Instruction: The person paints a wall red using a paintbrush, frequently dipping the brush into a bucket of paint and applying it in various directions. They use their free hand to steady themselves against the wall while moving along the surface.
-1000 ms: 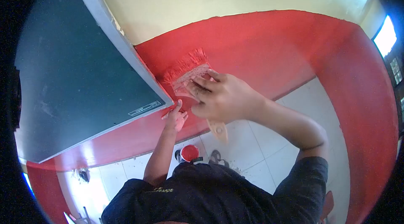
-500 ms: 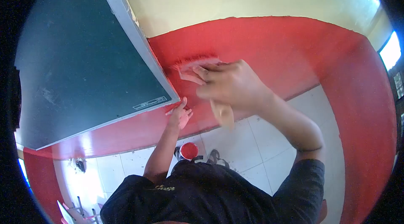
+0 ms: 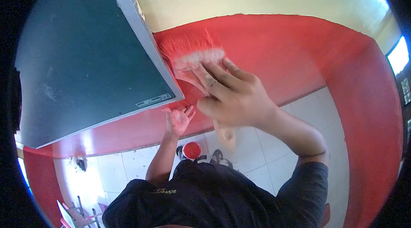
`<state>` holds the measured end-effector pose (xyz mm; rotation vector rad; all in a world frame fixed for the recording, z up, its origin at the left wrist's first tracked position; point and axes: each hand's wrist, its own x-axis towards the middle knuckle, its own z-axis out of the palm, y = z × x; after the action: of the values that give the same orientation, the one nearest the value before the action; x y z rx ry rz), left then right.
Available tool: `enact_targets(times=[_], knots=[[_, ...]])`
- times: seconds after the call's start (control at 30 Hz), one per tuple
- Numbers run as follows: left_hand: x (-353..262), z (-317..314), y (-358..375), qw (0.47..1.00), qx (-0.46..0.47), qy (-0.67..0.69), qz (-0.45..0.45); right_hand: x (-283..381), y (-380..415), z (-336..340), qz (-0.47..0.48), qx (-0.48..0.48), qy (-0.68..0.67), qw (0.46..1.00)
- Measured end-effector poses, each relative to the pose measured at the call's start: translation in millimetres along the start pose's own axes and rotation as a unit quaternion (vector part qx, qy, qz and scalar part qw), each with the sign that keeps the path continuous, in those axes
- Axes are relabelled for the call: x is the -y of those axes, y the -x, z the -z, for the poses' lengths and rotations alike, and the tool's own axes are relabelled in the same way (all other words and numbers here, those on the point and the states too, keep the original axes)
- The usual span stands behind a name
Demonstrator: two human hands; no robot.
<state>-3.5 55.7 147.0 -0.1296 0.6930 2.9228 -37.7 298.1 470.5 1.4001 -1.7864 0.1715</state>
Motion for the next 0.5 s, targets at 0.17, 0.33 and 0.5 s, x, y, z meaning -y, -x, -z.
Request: enact_targets(times=[0.17,0.33,0.5], knots=[[-7.7,-20.7,-0.8,0.998,-0.055,0.004,0.005,25.4,58.3,-68.4,0.011,0.133,0.058,0.989],[-13.5,-23.6,7.2,0.999,-0.031,-0.025,0.014,78.2,156.9,-131.1,-0.121,0.306,-0.2,0.923],[-0.9,22.6,20.7,0.997,-0.056,-0.062,0.005,96.2,167.0,-128.5,-0.354,0.199,-0.324,0.854]])
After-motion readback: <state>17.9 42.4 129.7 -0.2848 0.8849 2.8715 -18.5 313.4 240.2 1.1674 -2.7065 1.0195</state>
